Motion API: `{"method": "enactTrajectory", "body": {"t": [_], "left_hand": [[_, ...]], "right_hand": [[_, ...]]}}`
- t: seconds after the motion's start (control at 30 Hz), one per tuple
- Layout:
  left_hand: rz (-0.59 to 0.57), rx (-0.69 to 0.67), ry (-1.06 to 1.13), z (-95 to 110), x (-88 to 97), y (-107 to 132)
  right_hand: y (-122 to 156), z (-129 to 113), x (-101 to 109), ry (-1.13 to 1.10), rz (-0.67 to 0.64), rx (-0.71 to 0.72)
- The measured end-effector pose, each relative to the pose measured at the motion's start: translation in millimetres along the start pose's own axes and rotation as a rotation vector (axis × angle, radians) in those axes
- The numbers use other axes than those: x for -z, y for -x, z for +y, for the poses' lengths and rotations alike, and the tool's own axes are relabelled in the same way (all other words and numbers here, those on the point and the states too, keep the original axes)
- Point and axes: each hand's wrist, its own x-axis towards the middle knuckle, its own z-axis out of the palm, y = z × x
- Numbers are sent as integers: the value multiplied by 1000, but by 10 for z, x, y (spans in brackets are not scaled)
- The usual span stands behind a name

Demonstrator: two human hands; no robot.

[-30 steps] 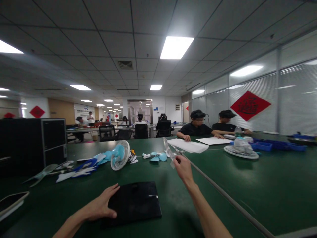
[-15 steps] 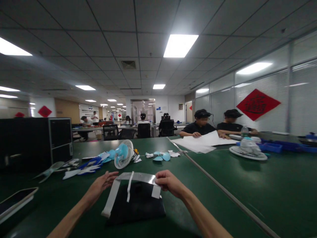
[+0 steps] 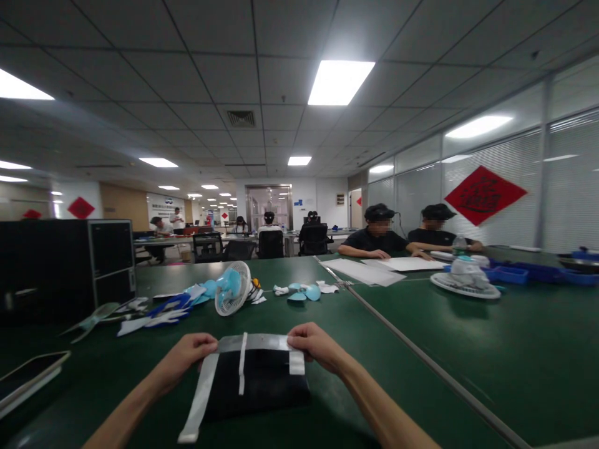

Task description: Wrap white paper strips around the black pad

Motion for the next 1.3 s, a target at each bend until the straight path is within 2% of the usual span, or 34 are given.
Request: {"method": "enactTrajectory", "body": {"t": [0.13, 0.2, 0.3, 0.4, 0.5, 0.67, 0.83, 1.07, 1.2, 1.3], "left_hand": [[-190, 81, 88, 14, -24, 99], [-283, 127, 38, 9, -57, 127], [-334, 185, -93, -22, -134, 121], [-323, 180, -195, -86, -201, 82], [-294, 108, -268, -134, -225, 58], [-269, 56, -400, -79, -219, 76], [-274, 69, -457, -18, -236, 92], [-259, 45, -482, -144, -247, 56], [-260, 40, -508, -129, -248, 66], [-265, -31, -549, -70, -276, 90]], "right_hand": [[53, 8, 71, 56, -86, -81], [69, 54, 106, 132, -141, -136], [67, 151, 123, 262, -159, -175], [41, 228, 94, 375, -110, -184], [9, 265, 56, 480, -57, -176], [-26, 300, 44, 600, -9, -116], [-26, 312, 53, 655, -17, -106], [-26, 324, 39, 709, 3, -122], [-16, 324, 36, 733, 24, -127], [-2, 300, 20, 760, 26, -113]]}}
